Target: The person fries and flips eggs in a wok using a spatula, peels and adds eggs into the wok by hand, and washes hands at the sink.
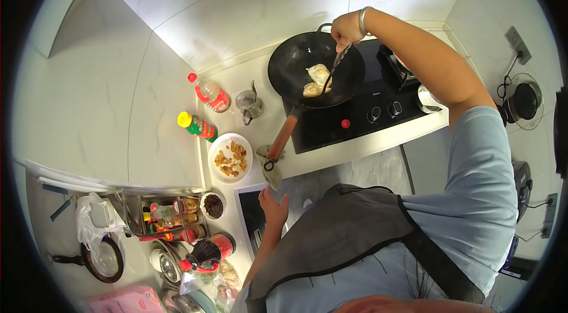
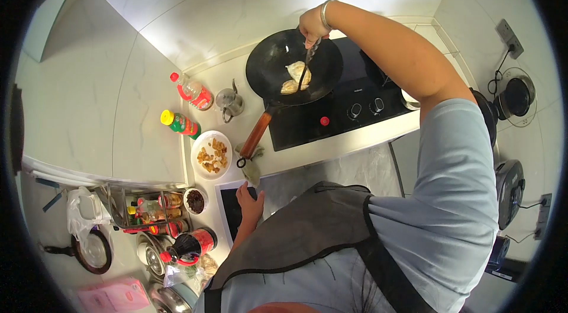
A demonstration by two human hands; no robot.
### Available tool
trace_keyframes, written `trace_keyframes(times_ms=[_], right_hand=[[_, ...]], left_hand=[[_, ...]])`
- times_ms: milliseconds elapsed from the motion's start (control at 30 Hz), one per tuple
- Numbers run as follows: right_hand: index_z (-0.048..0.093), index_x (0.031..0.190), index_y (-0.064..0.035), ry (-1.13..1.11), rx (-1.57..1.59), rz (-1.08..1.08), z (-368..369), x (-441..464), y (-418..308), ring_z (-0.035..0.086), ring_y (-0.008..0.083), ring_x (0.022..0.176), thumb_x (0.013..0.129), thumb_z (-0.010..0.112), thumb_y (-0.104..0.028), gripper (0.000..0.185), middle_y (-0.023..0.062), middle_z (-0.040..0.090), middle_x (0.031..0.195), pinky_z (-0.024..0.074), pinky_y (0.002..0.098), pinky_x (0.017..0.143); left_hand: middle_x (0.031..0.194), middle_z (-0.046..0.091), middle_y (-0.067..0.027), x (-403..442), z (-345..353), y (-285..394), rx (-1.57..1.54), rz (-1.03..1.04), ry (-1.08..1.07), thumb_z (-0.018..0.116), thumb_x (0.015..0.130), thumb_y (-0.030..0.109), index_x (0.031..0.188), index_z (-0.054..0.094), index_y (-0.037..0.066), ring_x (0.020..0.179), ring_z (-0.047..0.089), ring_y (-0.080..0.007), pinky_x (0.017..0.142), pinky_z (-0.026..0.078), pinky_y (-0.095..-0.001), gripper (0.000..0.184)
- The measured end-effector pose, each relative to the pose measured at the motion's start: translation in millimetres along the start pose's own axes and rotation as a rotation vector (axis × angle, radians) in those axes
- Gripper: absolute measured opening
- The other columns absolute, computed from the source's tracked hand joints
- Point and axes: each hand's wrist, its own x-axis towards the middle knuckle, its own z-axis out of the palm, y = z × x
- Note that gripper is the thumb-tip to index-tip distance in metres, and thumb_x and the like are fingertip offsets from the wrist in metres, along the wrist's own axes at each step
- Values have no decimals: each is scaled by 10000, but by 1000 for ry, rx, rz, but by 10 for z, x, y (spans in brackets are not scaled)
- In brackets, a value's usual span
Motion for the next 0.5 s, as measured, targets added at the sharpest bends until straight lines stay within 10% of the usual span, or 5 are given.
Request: trace_keyframes(times_ms=[500], right_hand=[[622, 885, -59, 135, 517, 198, 668, -646, 167, 452, 105, 446, 908, 584, -421, 365, 3, 525, 572, 352, 280, 409]], left_hand=[[1309, 378, -304, 199, 59, 79, 9, 134, -15, 720, 774, 252, 1331, 363, -37, 1217, 375, -454, 1034, 314, -499, 722]])
